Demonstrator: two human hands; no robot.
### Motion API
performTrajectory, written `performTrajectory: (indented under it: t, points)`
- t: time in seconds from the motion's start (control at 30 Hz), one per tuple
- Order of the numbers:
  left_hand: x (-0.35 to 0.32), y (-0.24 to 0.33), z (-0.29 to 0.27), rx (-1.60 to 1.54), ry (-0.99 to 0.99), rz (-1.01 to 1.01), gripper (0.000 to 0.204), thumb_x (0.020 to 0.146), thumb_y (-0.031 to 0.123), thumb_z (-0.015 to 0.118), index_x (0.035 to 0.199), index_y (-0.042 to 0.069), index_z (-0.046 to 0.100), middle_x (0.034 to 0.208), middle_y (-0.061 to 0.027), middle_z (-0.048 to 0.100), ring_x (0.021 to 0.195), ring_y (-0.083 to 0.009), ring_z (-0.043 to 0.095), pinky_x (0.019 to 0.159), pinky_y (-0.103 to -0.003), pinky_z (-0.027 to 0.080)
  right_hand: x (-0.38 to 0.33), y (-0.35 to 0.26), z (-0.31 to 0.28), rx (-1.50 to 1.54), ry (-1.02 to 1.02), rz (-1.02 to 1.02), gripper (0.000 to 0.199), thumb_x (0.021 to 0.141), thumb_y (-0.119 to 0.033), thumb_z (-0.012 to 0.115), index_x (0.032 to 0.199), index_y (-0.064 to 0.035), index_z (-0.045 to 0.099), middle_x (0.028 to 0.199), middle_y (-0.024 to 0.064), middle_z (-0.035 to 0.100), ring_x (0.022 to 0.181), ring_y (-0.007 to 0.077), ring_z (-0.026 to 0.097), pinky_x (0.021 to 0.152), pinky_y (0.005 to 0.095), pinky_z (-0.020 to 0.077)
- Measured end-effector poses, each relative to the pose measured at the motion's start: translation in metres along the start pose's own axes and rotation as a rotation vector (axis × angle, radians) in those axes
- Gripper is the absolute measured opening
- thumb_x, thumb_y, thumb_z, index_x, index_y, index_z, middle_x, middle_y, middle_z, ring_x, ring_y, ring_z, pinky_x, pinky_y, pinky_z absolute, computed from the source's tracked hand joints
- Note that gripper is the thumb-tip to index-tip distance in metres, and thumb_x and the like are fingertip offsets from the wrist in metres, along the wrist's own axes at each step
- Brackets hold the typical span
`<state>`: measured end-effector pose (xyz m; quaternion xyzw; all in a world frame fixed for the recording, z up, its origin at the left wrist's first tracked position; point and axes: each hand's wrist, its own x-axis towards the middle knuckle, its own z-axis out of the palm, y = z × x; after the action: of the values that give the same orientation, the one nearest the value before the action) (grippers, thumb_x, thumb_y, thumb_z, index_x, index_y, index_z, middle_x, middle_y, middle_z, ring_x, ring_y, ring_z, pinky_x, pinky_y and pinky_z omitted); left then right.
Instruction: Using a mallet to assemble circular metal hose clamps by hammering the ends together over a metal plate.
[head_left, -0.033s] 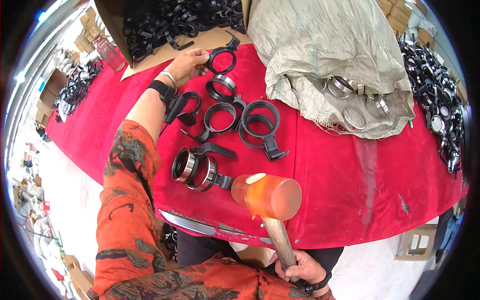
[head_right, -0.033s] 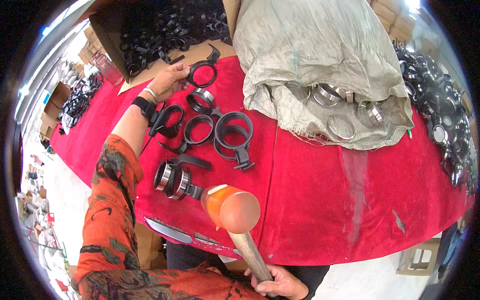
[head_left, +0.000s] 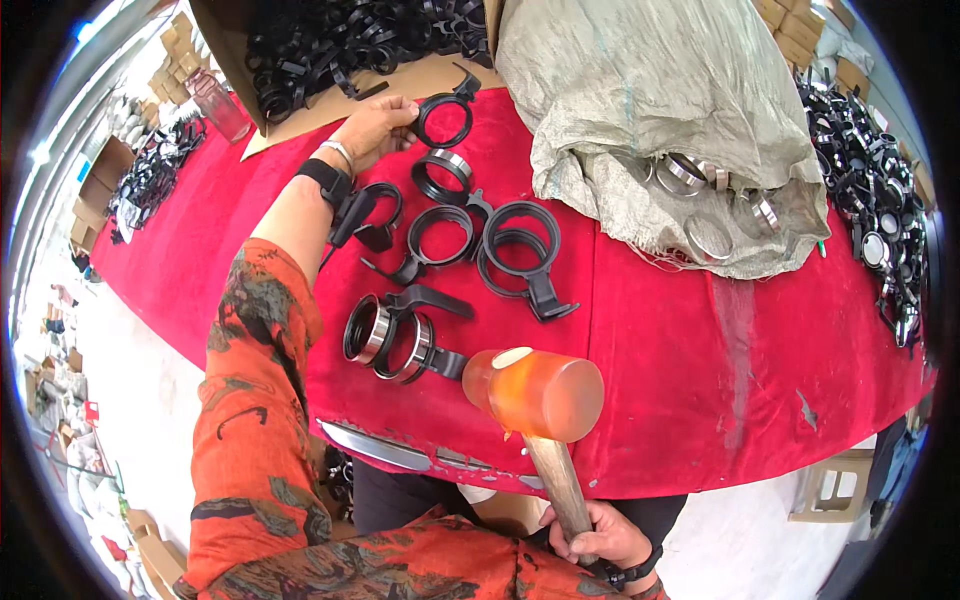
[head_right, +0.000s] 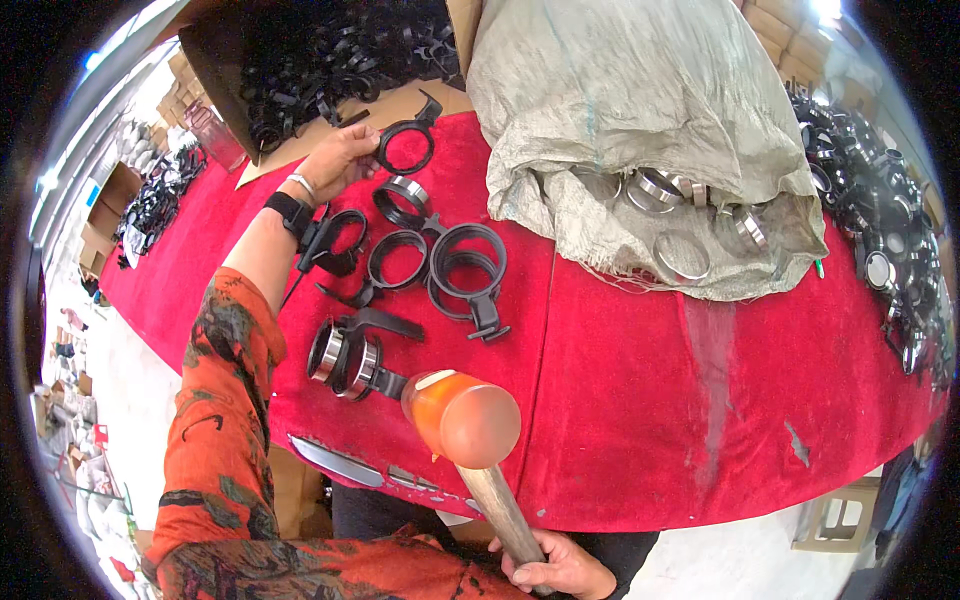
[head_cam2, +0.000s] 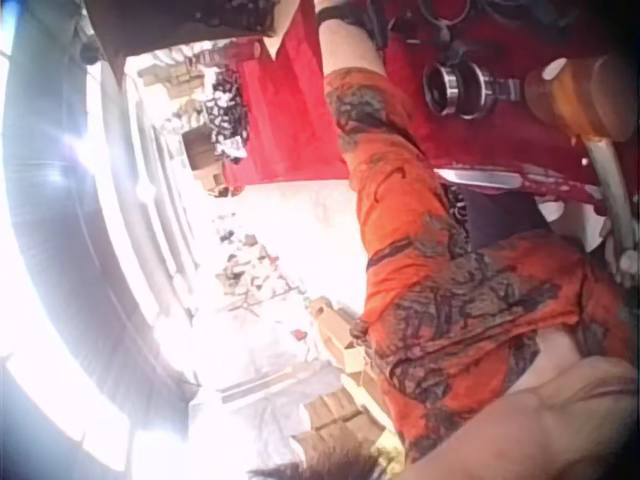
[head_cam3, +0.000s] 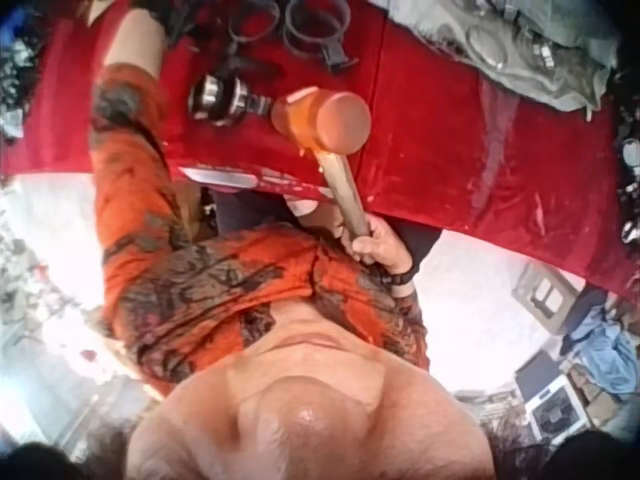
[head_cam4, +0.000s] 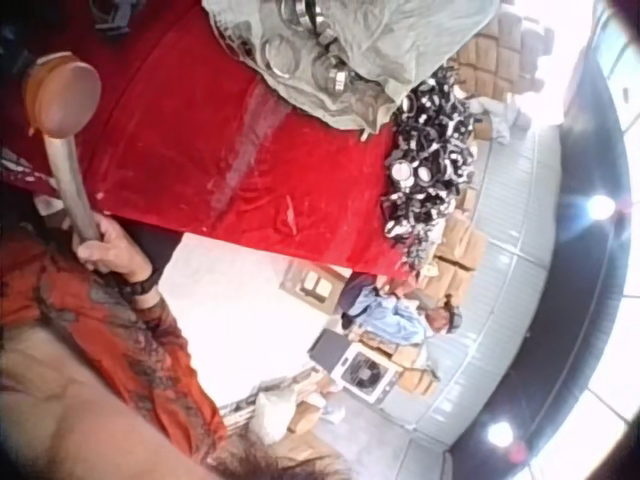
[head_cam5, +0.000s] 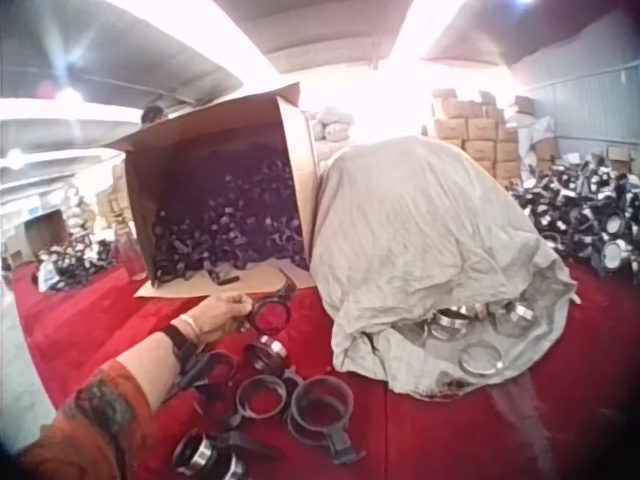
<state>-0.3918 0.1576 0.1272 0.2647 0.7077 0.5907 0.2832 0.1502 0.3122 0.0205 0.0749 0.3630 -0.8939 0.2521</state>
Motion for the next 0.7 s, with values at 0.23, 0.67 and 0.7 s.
performTrajectory:
  t: [0.23, 0.67, 0.7]
  points:
    - [-0.010, 0.028, -0.026, -0.123, 0.268, 0.308, 0.038, 0.095, 0.020, 0.053, 0.123, -0.004, 0.050, 0.128, -0.0163, 0.052, 0.123, -0.0260, 0.048, 0.104, -0.039, 0.040, 0.000, -0.003, -0.002, -0.066, 0.002, 0.029, 0.054, 0.080, -0.028, 0.071, 0.119, 0.0026, 0.049, 0.080, 0.0063, 0.058, 0.067, 0.0111, 0.054, 0.064, 0.0239, 0.0428]
    - [-0.128, -0.024, -0.005, 0.966, 0.236, -0.139, 0.049, 0.095, 0.035, 0.051, 0.128, -0.001, 0.051, 0.124, -0.0176, 0.058, 0.115, -0.0231, 0.053, 0.098, -0.032, 0.040, 0.010, 0.006, 0.008, 0.008, -0.041, -0.138, 0.060, 0.083, -0.034, 0.067, 0.121, 0.0060, 0.044, 0.077, 0.0090, 0.058, 0.063, 0.0157, 0.059, 0.059, 0.0275, 0.0475]
    - [-0.137, -0.022, 0.000, 0.759, 0.294, -0.050, 0.048, 0.095, 0.034, 0.051, 0.127, -0.002, 0.052, 0.121, -0.0172, 0.059, 0.114, -0.0220, 0.054, 0.098, -0.032, 0.040, 0.013, 0.007, 0.008, 0.024, -0.063, -0.167, 0.061, 0.082, -0.034, 0.068, 0.121, 0.0064, 0.044, 0.076, 0.0104, 0.057, 0.062, 0.0179, 0.059, 0.056, 0.0297, 0.0487]
